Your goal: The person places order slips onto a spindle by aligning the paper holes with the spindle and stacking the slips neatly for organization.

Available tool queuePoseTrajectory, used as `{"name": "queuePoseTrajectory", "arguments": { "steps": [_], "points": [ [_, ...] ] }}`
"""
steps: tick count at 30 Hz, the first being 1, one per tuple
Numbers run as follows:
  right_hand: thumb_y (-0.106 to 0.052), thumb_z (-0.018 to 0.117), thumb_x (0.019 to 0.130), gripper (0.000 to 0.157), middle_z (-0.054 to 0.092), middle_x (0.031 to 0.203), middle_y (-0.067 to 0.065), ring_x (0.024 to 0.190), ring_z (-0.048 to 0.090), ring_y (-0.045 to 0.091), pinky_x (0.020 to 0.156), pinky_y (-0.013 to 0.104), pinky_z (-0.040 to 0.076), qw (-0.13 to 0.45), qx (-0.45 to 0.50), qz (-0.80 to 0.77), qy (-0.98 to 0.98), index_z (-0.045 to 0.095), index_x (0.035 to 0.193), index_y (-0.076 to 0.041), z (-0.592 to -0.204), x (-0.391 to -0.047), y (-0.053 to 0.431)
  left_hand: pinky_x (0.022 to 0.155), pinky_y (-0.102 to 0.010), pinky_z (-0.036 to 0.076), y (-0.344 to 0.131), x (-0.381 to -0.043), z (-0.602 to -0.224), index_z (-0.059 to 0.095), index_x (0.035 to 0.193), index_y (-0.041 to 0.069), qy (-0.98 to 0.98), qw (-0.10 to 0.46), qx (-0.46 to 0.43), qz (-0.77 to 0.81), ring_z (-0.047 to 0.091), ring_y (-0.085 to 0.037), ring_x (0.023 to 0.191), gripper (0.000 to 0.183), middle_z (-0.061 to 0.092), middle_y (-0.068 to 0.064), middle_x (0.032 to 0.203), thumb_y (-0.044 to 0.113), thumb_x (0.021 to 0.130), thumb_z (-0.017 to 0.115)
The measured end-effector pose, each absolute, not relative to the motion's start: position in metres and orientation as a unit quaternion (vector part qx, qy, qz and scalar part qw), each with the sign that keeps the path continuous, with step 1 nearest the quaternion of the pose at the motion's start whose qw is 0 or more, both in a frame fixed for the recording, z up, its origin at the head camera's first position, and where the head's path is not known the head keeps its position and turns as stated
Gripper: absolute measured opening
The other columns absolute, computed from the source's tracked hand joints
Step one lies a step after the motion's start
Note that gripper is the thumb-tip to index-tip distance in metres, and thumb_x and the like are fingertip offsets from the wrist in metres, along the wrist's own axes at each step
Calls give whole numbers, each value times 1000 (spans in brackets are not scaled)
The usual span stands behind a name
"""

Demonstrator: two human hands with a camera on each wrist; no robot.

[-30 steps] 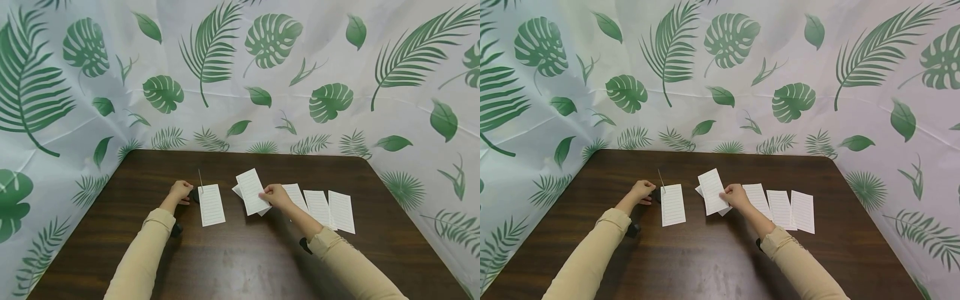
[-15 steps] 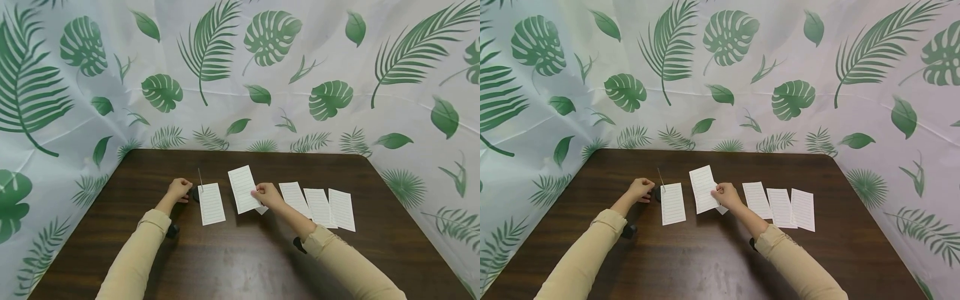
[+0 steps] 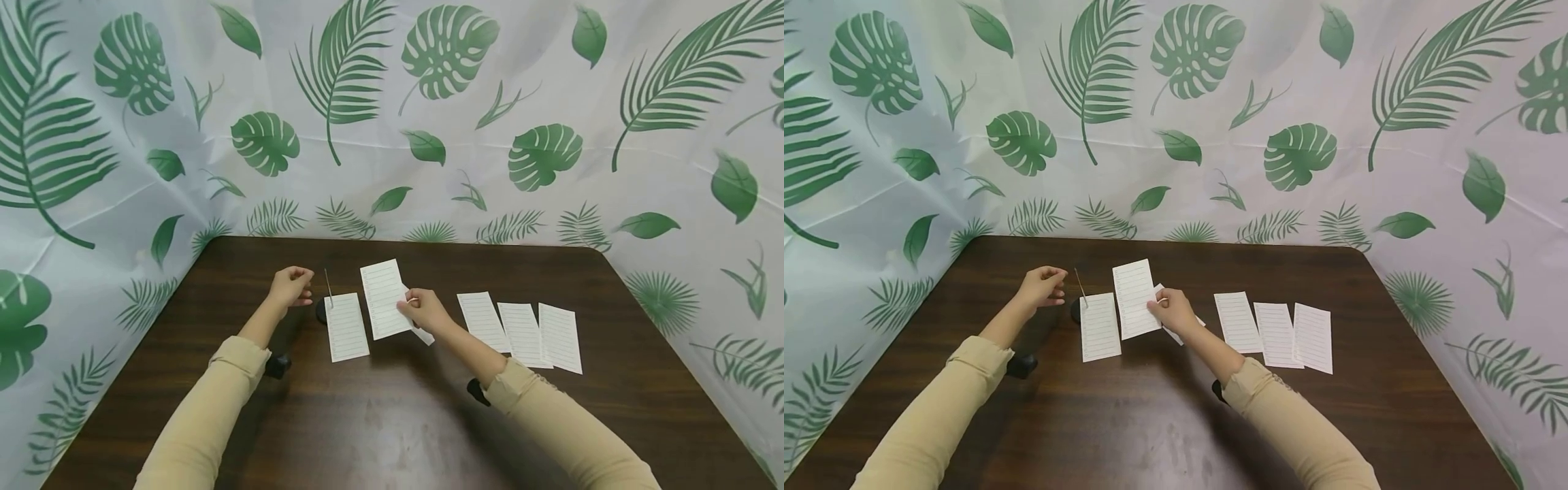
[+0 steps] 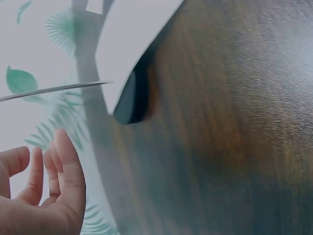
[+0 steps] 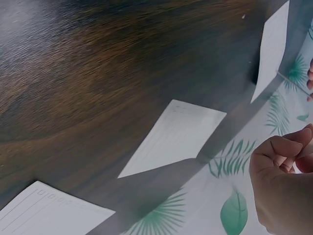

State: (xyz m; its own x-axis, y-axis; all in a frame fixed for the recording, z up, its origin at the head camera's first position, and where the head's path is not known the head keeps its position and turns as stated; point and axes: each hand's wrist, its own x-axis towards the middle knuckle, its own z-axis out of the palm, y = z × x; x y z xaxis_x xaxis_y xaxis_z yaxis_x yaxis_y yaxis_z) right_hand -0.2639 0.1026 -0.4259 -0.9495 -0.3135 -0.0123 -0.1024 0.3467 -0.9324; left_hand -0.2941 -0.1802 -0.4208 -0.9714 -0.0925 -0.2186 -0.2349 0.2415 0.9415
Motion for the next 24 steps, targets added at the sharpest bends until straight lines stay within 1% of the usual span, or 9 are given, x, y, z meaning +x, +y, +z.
{"name": "queuePoseTrajectory", "arguments": {
  "steps": [2, 5, 8, 10, 12, 14, 17, 21, 24],
  "points": [
    [1, 53, 91, 10, 33, 47, -8, 42, 30, 4, 43, 16, 23, 98, -124, -562, 811, 49, 85, 8, -424, -264, 99, 60, -15, 57, -181, -292, -418, 47, 128, -5, 783, 54, -103, 611, 52, -5, 67, 39, 49, -8, 101, 22, 100, 46],
    [2, 52, 91, 10, 35, 47, -7, 43, 31, 5, 43, 16, 24, 101, -125, -566, 809, 49, 85, 9, -422, -263, 94, 61, -15, 57, -183, -289, -415, 47, 129, -5, 780, 50, -101, 615, 53, -5, 67, 40, 50, -10, 105, 23, 100, 46],
    [2, 52, 92, 10, 45, 50, -6, 46, 39, 5, 43, 17, 30, 100, -119, -567, 809, 51, 87, 10, -419, -264, 88, 62, -16, 57, -182, -284, -413, 48, 130, -4, 779, 49, -93, 618, 53, -5, 67, 40, 51, -11, 107, 22, 100, 46],
    [1, 53, 92, 10, 54, 55, -1, 48, 45, 5, 44, 18, 33, 101, -113, -571, 807, 53, 90, 11, -417, -265, 82, 62, -16, 57, -181, -281, -413, 48, 130, -4, 782, 45, -84, 616, 52, -5, 68, 40, 52, -9, 105, 22, 100, 45],
    [0, 53, 93, 11, 63, 63, 8, 52, 52, 6, 44, 18, 39, 103, -112, -575, 804, 54, 91, 11, -416, -265, 76, 62, -16, 57, -180, -279, -413, 50, 130, -4, 781, 38, -77, 618, 53, -5, 67, 39, 52, -7, 102, 22, 101, 45],
    [0, 53, 93, 12, 67, 69, 15, 54, 56, 7, 45, 17, 42, 105, -114, -578, 801, 55, 91, 11, -415, -266, 70, 60, -16, 57, -178, -278, -412, 51, 129, -4, 781, 30, -70, 619, 53, -5, 67, 39, 53, -6, 98, 22, 100, 45],
    [0, 53, 93, 12, 67, 71, 16, 56, 58, 7, 45, 17, 45, 107, -117, -582, 798, 55, 91, 12, -415, -266, 62, 59, -16, 57, -174, -277, -410, 54, 127, -3, 782, 20, -61, 620, 53, -6, 65, 37, 52, -4, 94, 22, 101, 44],
    [-1, 54, 93, 13, 63, 64, 5, 54, 55, 6, 44, 17, 41, 104, -114, -591, 792, 56, 92, 12, -413, -268, 55, 58, -16, 56, -169, -278, -405, 57, 123, -3, 785, 5, -46, 618, 52, -5, 64, 44, 50, -1, 90, 31, 102, 40],
    [-1, 54, 93, 13, 61, 62, 1, 53, 53, 5, 45, 18, 39, 102, -114, -600, 785, 56, 92, 12, -410, -270, 52, 58, -16, 56, -167, -281, -399, 58, 121, -5, 791, -9, -32, 611, 52, -5, 65, 52, 50, -1, 91, 38, 101, 37]
  ]
}}
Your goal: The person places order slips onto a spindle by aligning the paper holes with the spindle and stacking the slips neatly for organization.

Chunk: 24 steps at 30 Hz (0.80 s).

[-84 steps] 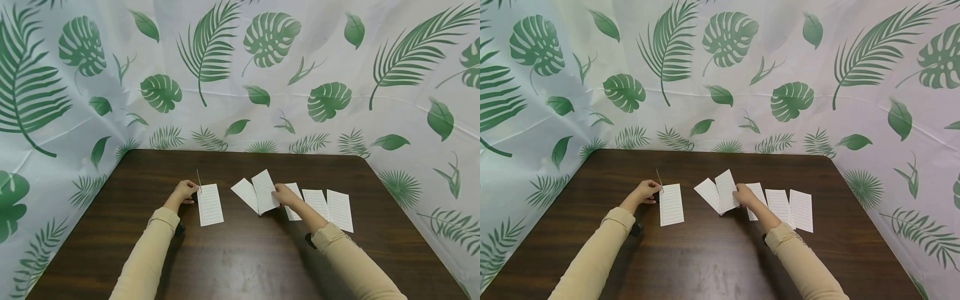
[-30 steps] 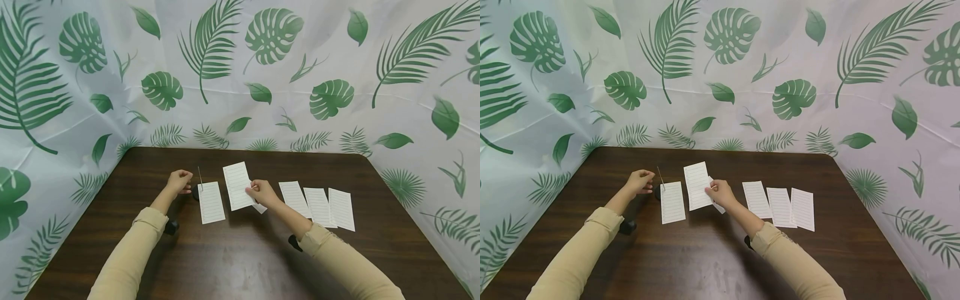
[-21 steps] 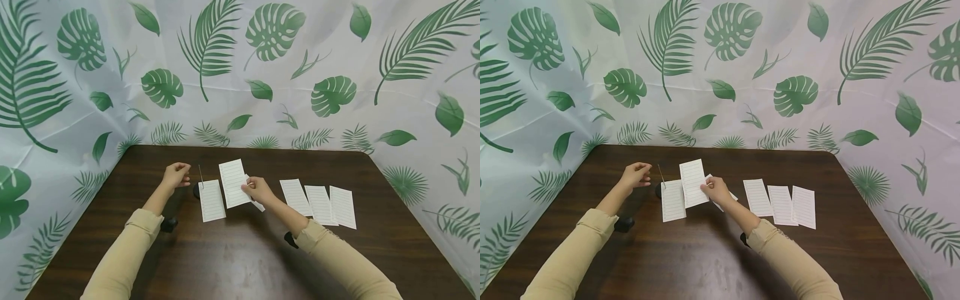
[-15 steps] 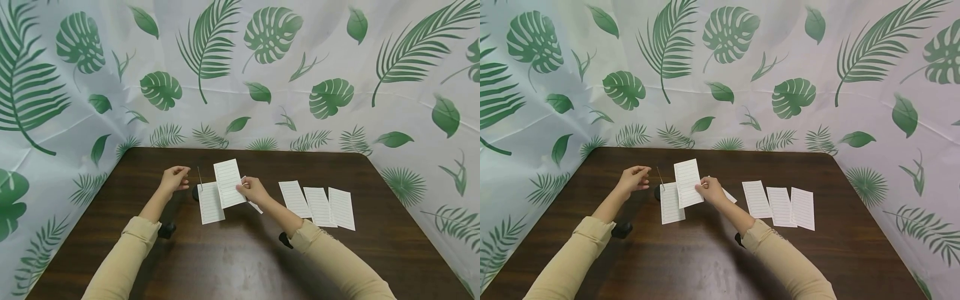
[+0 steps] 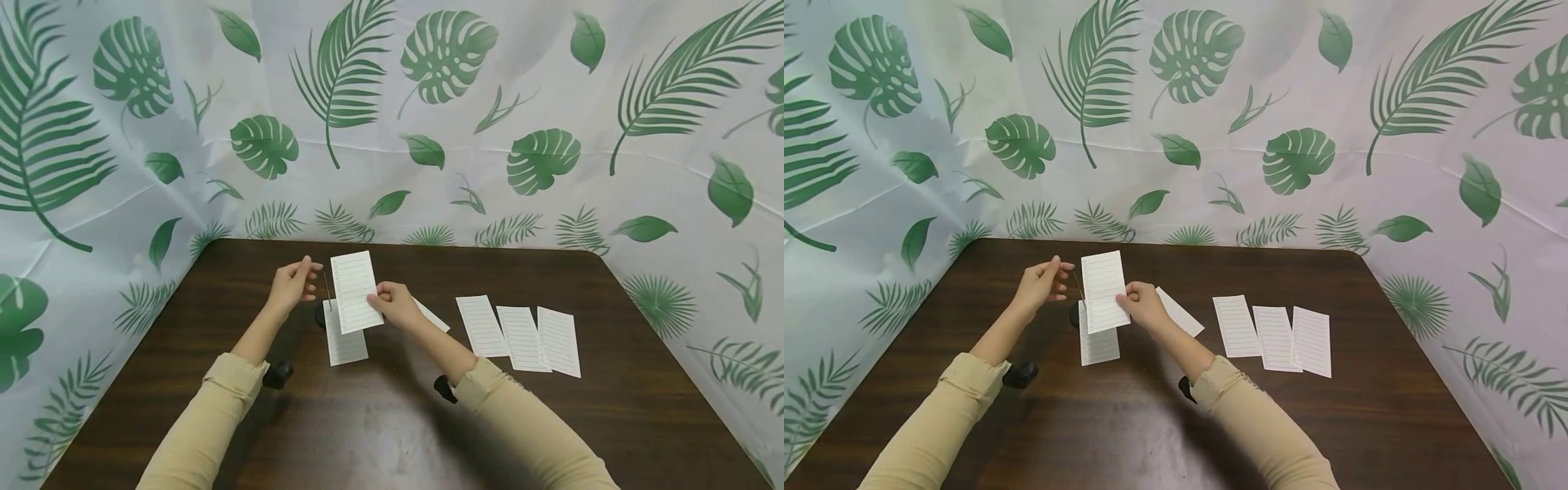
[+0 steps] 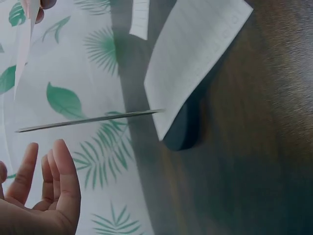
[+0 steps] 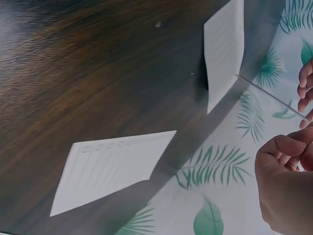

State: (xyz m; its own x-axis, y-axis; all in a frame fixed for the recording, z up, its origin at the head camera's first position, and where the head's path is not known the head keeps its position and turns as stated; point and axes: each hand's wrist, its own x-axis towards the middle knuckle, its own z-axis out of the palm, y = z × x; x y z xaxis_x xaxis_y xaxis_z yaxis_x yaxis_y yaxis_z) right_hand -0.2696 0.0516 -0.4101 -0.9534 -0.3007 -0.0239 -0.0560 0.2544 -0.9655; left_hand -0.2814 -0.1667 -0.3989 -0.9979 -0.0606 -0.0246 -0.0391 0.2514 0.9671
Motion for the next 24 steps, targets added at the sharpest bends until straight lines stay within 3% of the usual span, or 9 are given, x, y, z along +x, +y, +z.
{"name": "queuePoseTrajectory", "arguments": {
  "steps": [9, 16, 20, 24],
  "points": [
    [-1, 54, 93, 12, 66, 69, 8, 55, 56, 6, 50, 18, 48, 110, -110, -614, 774, 56, 91, 11, -409, -271, 42, 77, -34, 60, -163, -288, -381, 60, 117, -5, -813, -7, 25, -582, 55, -9, 75, 43, 57, -21, 118, 32, 96, 53],
    [-3, 56, 93, 12, 60, 60, -2, 51, 49, 6, 49, 23, 42, 117, -101, -610, 777, 57, 92, 9, -412, -270, 39, 77, -36, 60, -160, -289, -376, 62, 108, -7, -823, 0, 21, -568, 58, -19, 83, 33, 60, -7, 94, 22, 92, 61],
    [-4, 56, 93, 13, 49, 54, -6, 49, 42, 8, 47, 20, 35, 128, -111, -610, 774, 56, 93, 9, -414, -270, 39, 75, -35, 61, -161, -290, -374, 61, 106, -7, -818, 17, 31, -574, 56, -14, 77, 31, 57, -1, 87, 21, 93, 60],
    [-3, 56, 93, 14, 47, 53, -7, 48, 41, 6, 46, 18, 34, 135, -120, -617, 766, 54, 94, 10, -415, -268, 39, 69, -27, 60, -162, -291, -379, 61, 107, -6, -817, 10, 40, -575, 53, -8, 72, 32, 55, 2, 86, 23, 94, 58]
  ]
}}
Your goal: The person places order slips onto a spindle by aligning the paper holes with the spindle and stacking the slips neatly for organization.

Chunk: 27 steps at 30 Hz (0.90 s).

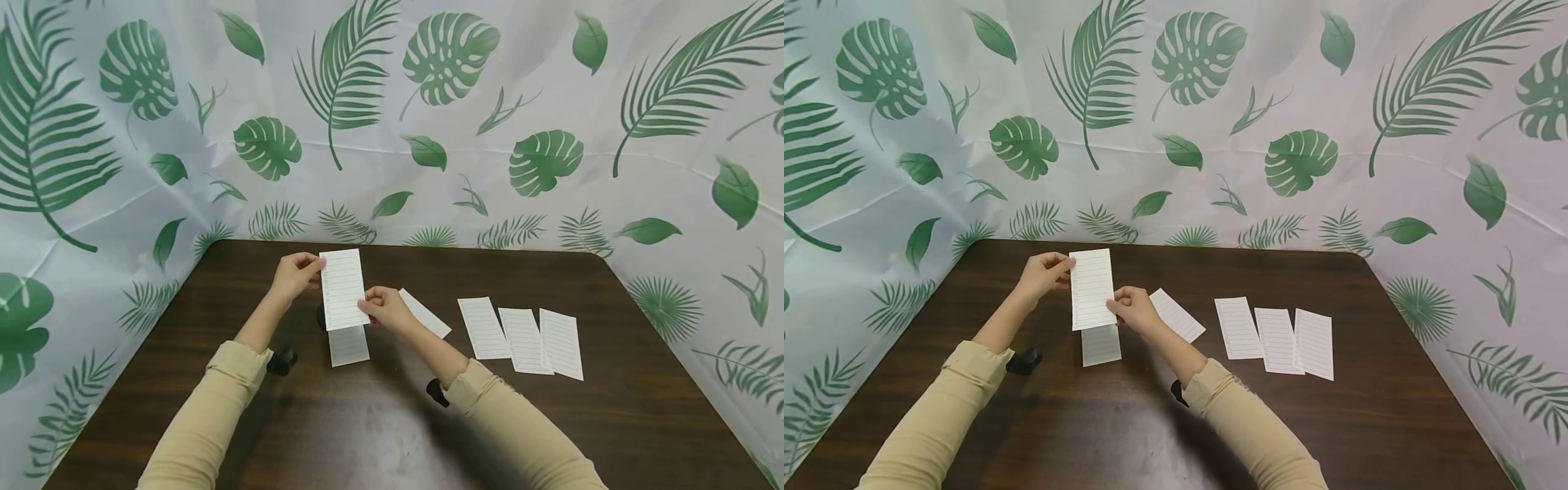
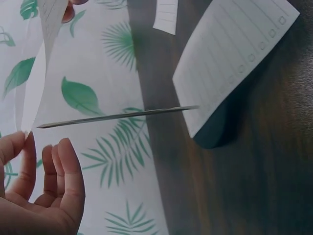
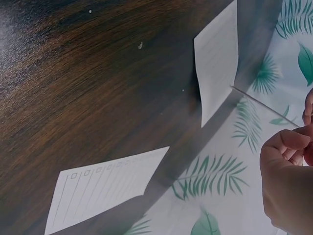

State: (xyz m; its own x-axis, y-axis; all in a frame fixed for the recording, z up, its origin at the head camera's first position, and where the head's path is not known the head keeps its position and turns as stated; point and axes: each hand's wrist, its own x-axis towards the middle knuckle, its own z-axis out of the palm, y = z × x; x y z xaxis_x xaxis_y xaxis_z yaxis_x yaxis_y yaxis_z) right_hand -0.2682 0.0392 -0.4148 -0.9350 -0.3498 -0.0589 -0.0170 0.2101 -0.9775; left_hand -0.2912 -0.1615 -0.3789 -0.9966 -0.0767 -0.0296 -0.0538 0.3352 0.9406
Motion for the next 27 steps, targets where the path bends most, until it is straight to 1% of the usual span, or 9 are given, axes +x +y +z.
{"name": "queuePoseTrajectory", "arguments": {
  "steps": [3, 7, 11, 16, 18, 21, 23, 27],
  "points": [
    [-3, 56, 93, 14, 48, 53, -7, 48, 41, 5, 46, 16, 35, 134, -120, -621, 763, 54, 94, 11, -414, -267, 37, 67, -23, 59, -162, -292, -385, 61, 108, -7, -817, 7, 38, -576, 54, -7, 71, 33, 56, 0, 86, 22, 93, 59],
    [-3, 56, 93, 13, 48, 53, -6, 48, 41, 6, 46, 16, 36, 128, -115, -621, 764, 55, 94, 10, -414, -267, 36, 67, -23, 60, -162, -292, -391, 60, 109, -11, -814, 16, 23, -580, 56, -4, 68, 34, 59, -4, 88, 19, 92, 60],
    [-3, 56, 93, 12, 48, 54, -6, 49, 41, 7, 47, 18, 36, 129, -109, -624, 763, 56, 93, 9, -414, -268, 34, 64, -20, 59, -162, -291, -392, 61, 108, -11, -812, 26, 22, -583, 56, -1, 67, 34, 60, -5, 90, 18, 92, 61],
    [-2, 55, 93, 12, 48, 53, -6, 48, 41, 6, 46, 16, 36, 129, -117, -620, 765, 55, 93, 10, -414, -267, 35, 76, -34, 60, -161, -288, -392, 61, 108, -10, -814, 26, 34, -579, 56, -3, 69, 33, 59, -5, 90, 18, 92, 61],
    [-2, 55, 93, 13, 48, 53, -6, 48, 41, 6, 45, 16, 36, 129, -121, -619, 765, 55, 94, 11, -415, -266, 36, 78, -37, 60, -160, -288, -392, 61, 109, -10, -813, 23, 38, -580, 56, -4, 70, 33, 58, -4, 90, 19, 92, 61],
    [-1, 55, 92, 14, 48, 53, -6, 48, 42, 6, 46, 16, 36, 131, -125, -622, 762, 54, 95, 12, -416, -267, 36, 76, -33, 60, -159, -288, -393, 61, 110, -10, -810, 22, 44, -584, 56, -5, 70, 34, 57, -2, 89, 19, 92, 61],
    [-2, 55, 93, 14, 48, 53, -6, 48, 42, 6, 46, 17, 36, 133, -129, -623, 760, 54, 96, 13, -416, -267, 37, 70, -27, 60, -159, -288, -394, 61, 110, -10, -808, 25, 44, -587, 56, -4, 68, 34, 57, -2, 87, 19, 92, 61],
    [-2, 55, 93, 15, 47, 53, -6, 48, 41, 6, 47, 19, 36, 140, -136, -622, 759, 54, 96, 13, -417, -267, 37, 65, -23, 59, -159, -287, -396, 62, 109, -10, -808, 35, 45, -587, 56, -2, 64, 32, 58, -1, 83, 18, 92, 61]
  ]
}}
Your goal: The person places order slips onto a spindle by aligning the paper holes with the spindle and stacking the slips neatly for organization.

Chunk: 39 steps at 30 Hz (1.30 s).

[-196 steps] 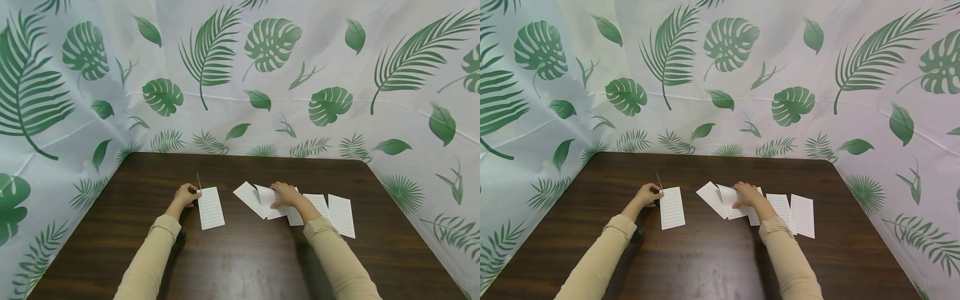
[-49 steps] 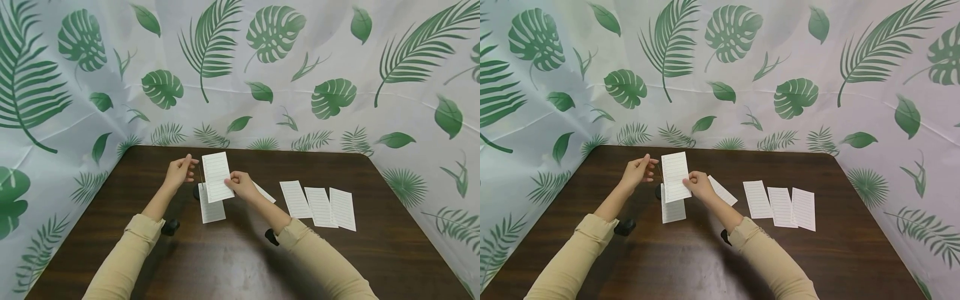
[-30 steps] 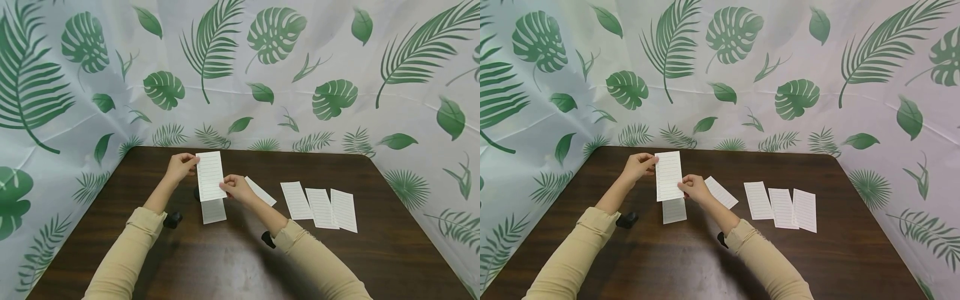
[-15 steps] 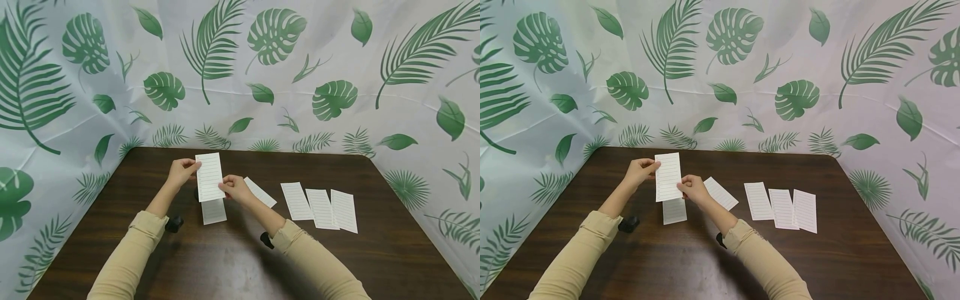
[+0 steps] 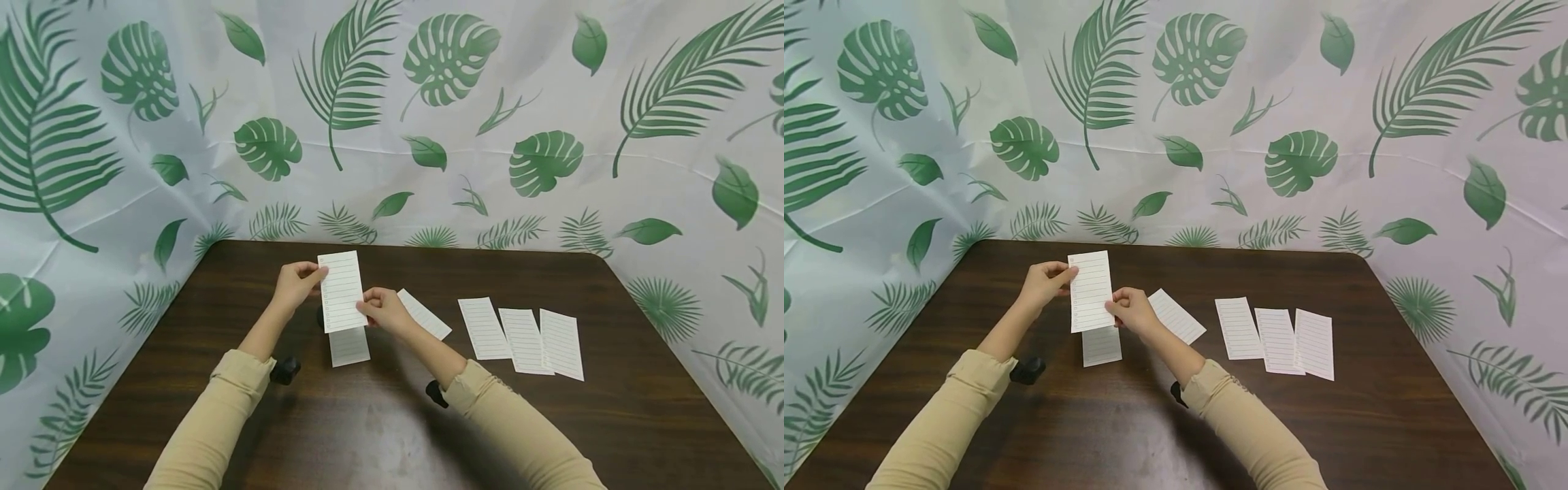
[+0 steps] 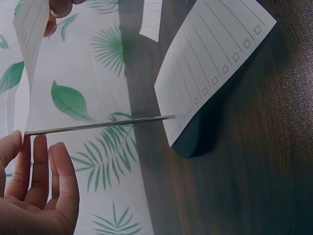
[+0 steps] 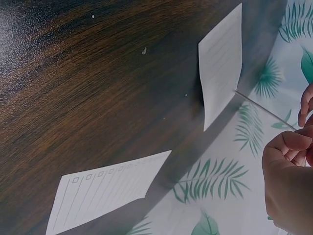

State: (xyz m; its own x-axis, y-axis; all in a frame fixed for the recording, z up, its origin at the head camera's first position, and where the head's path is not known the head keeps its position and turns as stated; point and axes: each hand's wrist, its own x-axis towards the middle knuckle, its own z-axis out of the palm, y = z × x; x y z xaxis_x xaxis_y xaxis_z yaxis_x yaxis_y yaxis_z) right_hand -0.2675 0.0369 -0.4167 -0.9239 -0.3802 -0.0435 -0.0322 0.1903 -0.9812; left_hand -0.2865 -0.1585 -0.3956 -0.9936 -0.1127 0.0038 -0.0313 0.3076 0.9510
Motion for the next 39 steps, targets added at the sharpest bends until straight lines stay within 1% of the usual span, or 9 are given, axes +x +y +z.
{"name": "queuePoseTrajectory", "arguments": {
  "steps": [1, 5, 9, 13, 17, 22, 28, 33, 39],
  "points": [
    [-1, 55, 93, 15, 47, 53, -5, 48, 41, 7, 47, 20, 36, 141, -137, -619, 760, 54, 96, 13, -417, -268, 37, 64, -23, 59, -159, -286, -396, 62, 109, -10, -808, 35, 44, -587, 55, -3, 64, 32, 58, -1, 82, 17, 92, 61],
    [1, 54, 92, 13, 47, 53, -5, 48, 41, 8, 47, 19, 36, 136, -144, -614, 764, 53, 93, 14, -412, -265, 38, 72, -32, 61, -158, -286, -398, 62, 110, -9, -806, 33, 45, -590, 55, -4, 66, 31, 57, 1, 80, 17, 92, 61],
    [0, 54, 92, 13, 47, 53, -6, 48, 41, 6, 46, 17, 36, 129, -145, -615, 764, 54, 93, 12, -415, -265, 38, 77, -37, 60, -157, -287, -399, 61, 111, -9, -803, 34, 43, -593, 55, -3, 66, 31, 57, -1, 83, 16, 92, 61],
    [-1, 55, 92, 13, 47, 53, -5, 48, 41, 6, 47, 18, 36, 131, -143, -610, 768, 54, 94, 12, -418, -268, 38, 74, -33, 61, -157, -287, -400, 61, 111, -10, -800, 35, 40, -597, 55, -2, 66, 31, 57, 0, 80, 15, 93, 60],
    [-1, 55, 92, 13, 47, 53, -5, 48, 41, 6, 48, 20, 36, 131, -149, -606, 770, 54, 94, 12, -419, -268, 38, 67, -26, 60, -158, -286, -400, 62, 109, -11, -799, 39, 33, -599, 55, -2, 64, 29, 57, 2, 76, 13, 93, 60],
    [-1, 55, 92, 12, 47, 53, -6, 48, 41, 6, 48, 18, 36, 132, -140, -611, 768, 53, 93, 11, -418, -267, 37, 67, -28, 61, -156, -287, -400, 63, 107, -10, -803, 49, 30, -593, 55, -2, 63, 28, 58, 1, 76, 14, 93, 60],
    [0, 54, 93, 12, 48, 54, -6, 49, 42, 6, 46, 16, 37, 140, -146, -618, 760, 53, 93, 11, -419, -265, 35, 52, -14, 52, -152, -287, -401, 66, 100, -9, -811, 84, 34, -578, 54, -5, 59, 23, 58, -3, 75, 12, 91, 61],
    [0, 55, 92, 11, 47, 53, -5, 48, 42, 7, 47, 18, 37, 141, -140, -618, 760, 53, 92, 11, -420, -266, 35, 50, -17, 53, -150, -287, -402, 66, 97, -9, -813, 98, 38, -573, 55, -9, 58, 22, 57, -2, 71, 11, 90, 62],
    [1, 55, 92, 10, 48, 53, -6, 47, 43, 7, 46, 17, 37, 135, -118, -617, 766, 55, 91, 11, -418, -268, 34, 54, -20, 56, -153, -290, -400, 64, 103, -9, -779, 53, 68, -621, 54, -3, 59, 28, 55, 5, 69, 17, 92, 58]
  ]
}}
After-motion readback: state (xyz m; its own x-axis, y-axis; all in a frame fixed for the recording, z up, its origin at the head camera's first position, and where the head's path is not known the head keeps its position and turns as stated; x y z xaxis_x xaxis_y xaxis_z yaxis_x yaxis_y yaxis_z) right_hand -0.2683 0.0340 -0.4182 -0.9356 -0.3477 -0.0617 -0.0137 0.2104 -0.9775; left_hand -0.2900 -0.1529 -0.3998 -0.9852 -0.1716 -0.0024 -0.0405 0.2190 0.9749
